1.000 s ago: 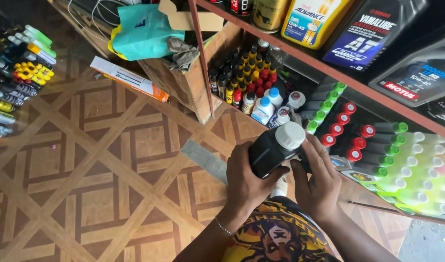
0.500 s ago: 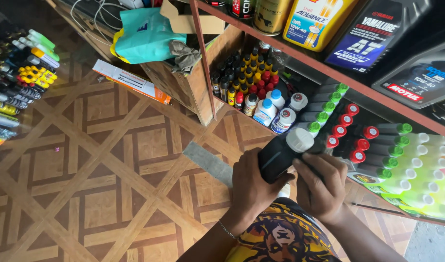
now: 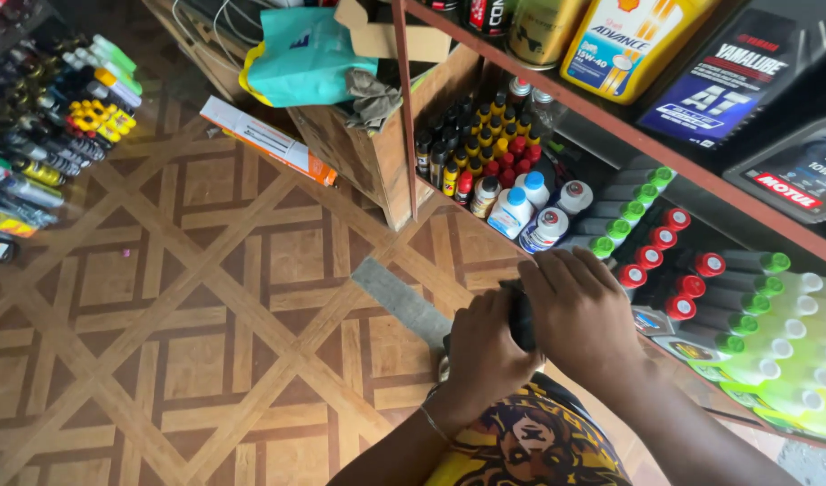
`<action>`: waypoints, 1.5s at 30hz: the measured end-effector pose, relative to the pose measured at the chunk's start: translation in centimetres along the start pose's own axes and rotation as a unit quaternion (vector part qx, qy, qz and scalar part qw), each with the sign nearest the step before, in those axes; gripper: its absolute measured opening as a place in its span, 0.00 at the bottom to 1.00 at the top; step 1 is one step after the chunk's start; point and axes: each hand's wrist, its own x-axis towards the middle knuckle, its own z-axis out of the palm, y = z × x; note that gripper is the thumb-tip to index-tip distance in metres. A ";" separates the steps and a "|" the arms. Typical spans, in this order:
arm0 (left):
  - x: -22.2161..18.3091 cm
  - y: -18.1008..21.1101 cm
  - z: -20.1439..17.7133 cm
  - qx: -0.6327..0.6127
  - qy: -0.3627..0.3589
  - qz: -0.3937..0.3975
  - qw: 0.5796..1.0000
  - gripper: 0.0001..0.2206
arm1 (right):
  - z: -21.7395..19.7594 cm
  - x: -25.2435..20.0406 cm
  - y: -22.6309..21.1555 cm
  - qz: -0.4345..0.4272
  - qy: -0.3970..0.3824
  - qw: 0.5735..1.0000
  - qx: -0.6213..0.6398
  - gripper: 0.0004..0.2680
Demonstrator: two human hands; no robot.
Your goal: Cleaning dust off various motorcycle oil containers on a shelf using a rag.
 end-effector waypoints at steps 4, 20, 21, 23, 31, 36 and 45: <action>0.1 -0.4 -0.9 -0.072 -0.006 -0.061 0.996 0.31 | -0.3 -0.5 -0.2 -0.050 0.042 0.996 0.059 0.11; 2.0 -1.1 -5.7 -0.453 -0.094 -0.038 0.886 0.34 | 1.9 -7.1 2.7 0.343 0.028 0.804 0.485 0.11; 1.6 -1.1 -5.9 -0.466 -0.106 -0.033 0.878 0.34 | 2.4 -7.5 3.7 0.436 -0.044 0.692 0.573 0.08; 2.4 -0.8 -6.0 -0.519 -0.112 -0.043 0.846 0.33 | 4.2 -8.3 3.8 0.420 0.061 0.585 0.691 0.08; 2.3 -1.4 -5.6 -0.583 -0.181 0.013 0.792 0.35 | -2.0 -5.5 6.2 0.213 0.043 0.441 0.871 0.24; 2.4 -2.0 -5.2 -0.565 -0.246 0.014 0.788 0.44 | -6.2 -0.1 4.3 0.028 -0.169 0.814 0.556 0.43; 1.0 -4.2 -2.1 -0.685 -0.173 -0.052 0.706 0.40 | -4.2 1.1 3.3 0.097 -0.143 0.699 0.694 0.26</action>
